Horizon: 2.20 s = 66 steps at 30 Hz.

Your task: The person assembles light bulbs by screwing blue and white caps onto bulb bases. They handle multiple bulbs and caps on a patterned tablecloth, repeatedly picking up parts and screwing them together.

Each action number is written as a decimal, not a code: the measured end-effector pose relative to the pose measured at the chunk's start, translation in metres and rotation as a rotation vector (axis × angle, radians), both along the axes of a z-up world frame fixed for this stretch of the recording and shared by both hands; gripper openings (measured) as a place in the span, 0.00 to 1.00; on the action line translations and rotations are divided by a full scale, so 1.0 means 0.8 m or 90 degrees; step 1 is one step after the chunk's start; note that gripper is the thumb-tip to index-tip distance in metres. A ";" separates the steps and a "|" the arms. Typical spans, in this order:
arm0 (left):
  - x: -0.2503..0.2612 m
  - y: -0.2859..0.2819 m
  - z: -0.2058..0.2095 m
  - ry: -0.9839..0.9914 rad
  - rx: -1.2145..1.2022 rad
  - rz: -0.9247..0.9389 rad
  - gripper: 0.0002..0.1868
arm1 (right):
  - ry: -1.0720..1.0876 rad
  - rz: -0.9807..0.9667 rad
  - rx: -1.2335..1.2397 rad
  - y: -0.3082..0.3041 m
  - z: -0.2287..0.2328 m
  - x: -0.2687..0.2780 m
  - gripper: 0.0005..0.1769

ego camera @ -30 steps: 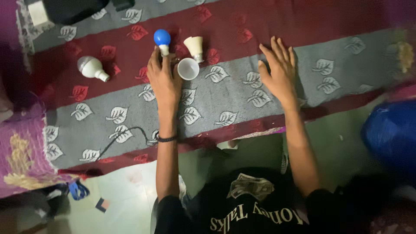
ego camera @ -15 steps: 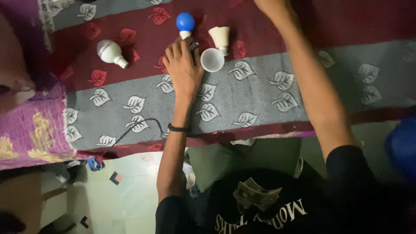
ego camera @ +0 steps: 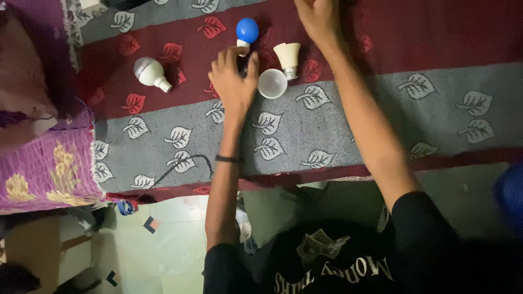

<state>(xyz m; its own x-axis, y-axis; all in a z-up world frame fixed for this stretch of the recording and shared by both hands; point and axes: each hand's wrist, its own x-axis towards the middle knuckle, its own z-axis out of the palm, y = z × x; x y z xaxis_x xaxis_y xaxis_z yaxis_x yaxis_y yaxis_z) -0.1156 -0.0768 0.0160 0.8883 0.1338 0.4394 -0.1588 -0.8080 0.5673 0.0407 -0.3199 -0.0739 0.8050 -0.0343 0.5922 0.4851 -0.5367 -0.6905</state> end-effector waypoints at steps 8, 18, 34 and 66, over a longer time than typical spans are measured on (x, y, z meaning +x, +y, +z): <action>0.057 0.012 0.007 -0.053 -0.312 -0.182 0.18 | 0.004 0.220 -0.019 0.037 0.115 -0.050 0.16; 0.035 -0.016 0.029 -0.175 -0.083 -0.218 0.23 | -0.017 0.234 -0.094 0.070 0.167 -0.099 0.13; 0.038 -0.014 0.034 -0.171 0.081 -0.163 0.20 | -0.046 0.179 -0.140 0.098 0.196 -0.152 0.13; 0.027 -0.013 -0.003 -0.139 -0.004 -0.167 0.09 | -0.085 0.090 -0.206 0.113 0.188 -0.168 0.17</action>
